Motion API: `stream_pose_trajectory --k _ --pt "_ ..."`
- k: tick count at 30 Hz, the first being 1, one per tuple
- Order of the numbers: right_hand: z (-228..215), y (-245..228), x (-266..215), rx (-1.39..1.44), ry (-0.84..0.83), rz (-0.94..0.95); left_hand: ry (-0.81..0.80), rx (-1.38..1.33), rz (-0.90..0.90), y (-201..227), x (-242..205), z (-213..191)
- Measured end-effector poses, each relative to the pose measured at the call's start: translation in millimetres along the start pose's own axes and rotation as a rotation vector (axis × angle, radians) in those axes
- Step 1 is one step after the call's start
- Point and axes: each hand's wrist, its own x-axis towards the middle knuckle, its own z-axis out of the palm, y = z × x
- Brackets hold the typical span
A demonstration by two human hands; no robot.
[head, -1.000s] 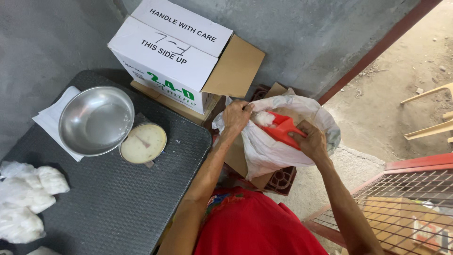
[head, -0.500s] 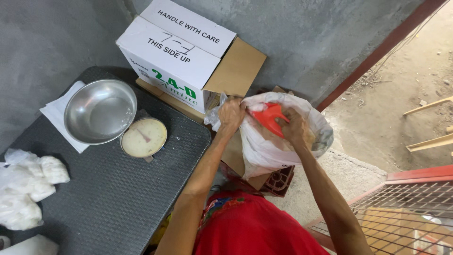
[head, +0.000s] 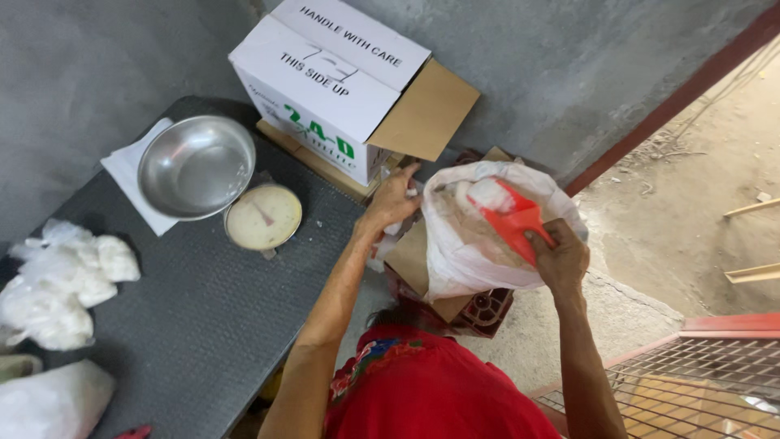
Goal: The person scoops a white powder from a large sack using a red scoop and pours it into small plastic bags. They then tie the bags closed and place them on a table next to a weighing scale and numerous bottles.
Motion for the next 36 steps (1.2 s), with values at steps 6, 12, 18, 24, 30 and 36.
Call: stream_pose_trajectory --k 6,12,18,24,30,36 --pt "-12 2 -7 -0.004 0.043 -0.104 0.004 0.378 -0.131 -34 -21 -22" --pt "-25 -9 -21 0.194 0.039 -0.093 0.319 0.15 -0.221 -14 -35 -47" --pt "-32 -30 -26 0.235 0.007 -0.142 0.363 -0.07 -0.255 -8 -33 -51" --pt "-20 -55 -33 0.28 -0.042 -0.14 -0.018 0.376 -0.33 -61 -56 -45" --pt "12 -98 -40 0.277 -0.136 -0.191 0.21 0.341 -0.422 -89 -103 -70" --pt "66 -139 -58 0.504 -0.307 -0.328 0.454 0.171 -0.488 -87 -125 -115"
